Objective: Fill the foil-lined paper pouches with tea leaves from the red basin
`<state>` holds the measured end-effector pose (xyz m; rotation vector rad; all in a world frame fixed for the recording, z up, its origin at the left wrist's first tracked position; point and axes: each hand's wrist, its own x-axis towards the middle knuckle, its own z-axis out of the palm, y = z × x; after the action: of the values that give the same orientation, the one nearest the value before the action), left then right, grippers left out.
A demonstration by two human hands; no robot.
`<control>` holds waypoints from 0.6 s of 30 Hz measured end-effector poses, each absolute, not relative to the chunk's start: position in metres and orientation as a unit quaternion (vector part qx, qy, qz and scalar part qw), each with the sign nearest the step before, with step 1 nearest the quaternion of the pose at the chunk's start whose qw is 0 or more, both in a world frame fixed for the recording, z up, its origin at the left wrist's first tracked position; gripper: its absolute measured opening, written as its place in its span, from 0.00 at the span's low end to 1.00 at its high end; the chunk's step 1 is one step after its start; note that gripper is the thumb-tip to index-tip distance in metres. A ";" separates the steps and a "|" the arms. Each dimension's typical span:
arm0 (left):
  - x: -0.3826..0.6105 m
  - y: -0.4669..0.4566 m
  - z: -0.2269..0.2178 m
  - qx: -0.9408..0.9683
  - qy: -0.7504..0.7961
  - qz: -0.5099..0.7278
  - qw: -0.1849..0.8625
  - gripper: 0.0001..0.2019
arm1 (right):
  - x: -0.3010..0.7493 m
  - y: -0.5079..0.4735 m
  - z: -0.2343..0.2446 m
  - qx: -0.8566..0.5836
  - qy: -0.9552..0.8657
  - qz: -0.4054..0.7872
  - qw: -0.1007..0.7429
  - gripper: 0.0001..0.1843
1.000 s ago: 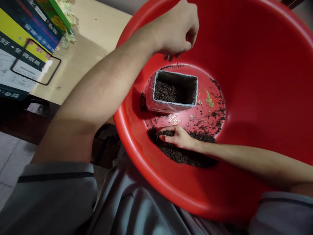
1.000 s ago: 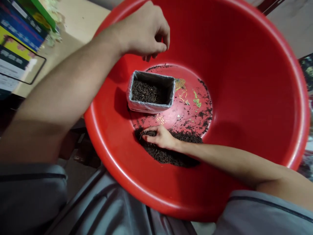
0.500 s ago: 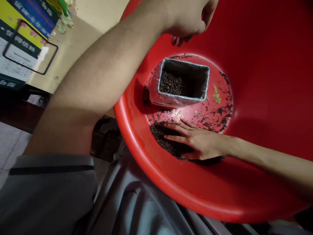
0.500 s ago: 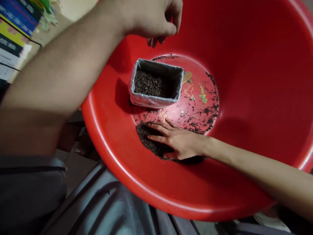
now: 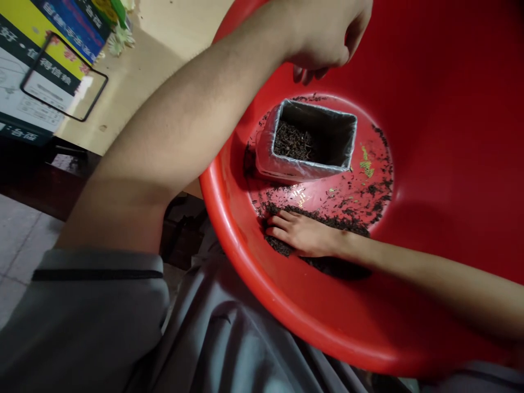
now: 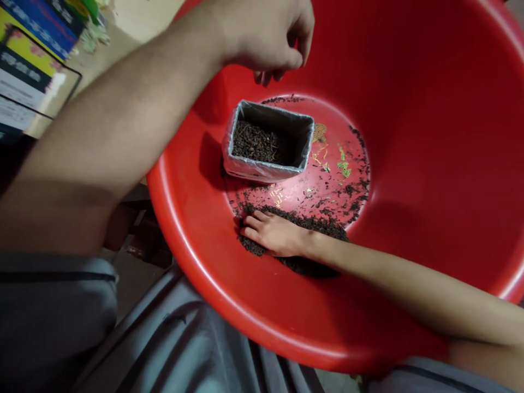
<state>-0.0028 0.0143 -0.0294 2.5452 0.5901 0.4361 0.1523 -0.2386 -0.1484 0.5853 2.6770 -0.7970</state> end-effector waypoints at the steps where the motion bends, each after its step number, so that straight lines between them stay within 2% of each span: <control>1: -0.003 0.015 -0.030 0.931 0.218 0.160 0.245 0.15 | 0.154 -0.238 -0.147 0.204 0.929 -0.275 0.141 0.30; 7: -0.003 0.022 -0.033 0.929 0.240 0.140 0.245 0.15 | 0.164 -0.228 -0.128 0.242 0.924 -0.264 0.131 0.22; 11: -0.003 0.019 -0.030 0.924 0.257 0.137 0.248 0.15 | 0.168 -0.226 -0.115 0.275 0.930 -0.211 0.124 0.22; 15: -0.004 0.017 -0.029 0.922 0.251 0.147 0.256 0.14 | 0.169 -0.229 -0.120 0.291 0.927 -0.166 0.168 0.17; 18: -0.004 0.018 -0.030 0.920 0.243 0.158 0.263 0.12 | 0.168 -0.230 -0.118 0.304 0.931 -0.153 0.132 0.19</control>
<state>-0.0044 0.0183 -0.0303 2.4888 0.6579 0.4280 0.1678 -0.2300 -0.1183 0.8816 2.7029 -0.4442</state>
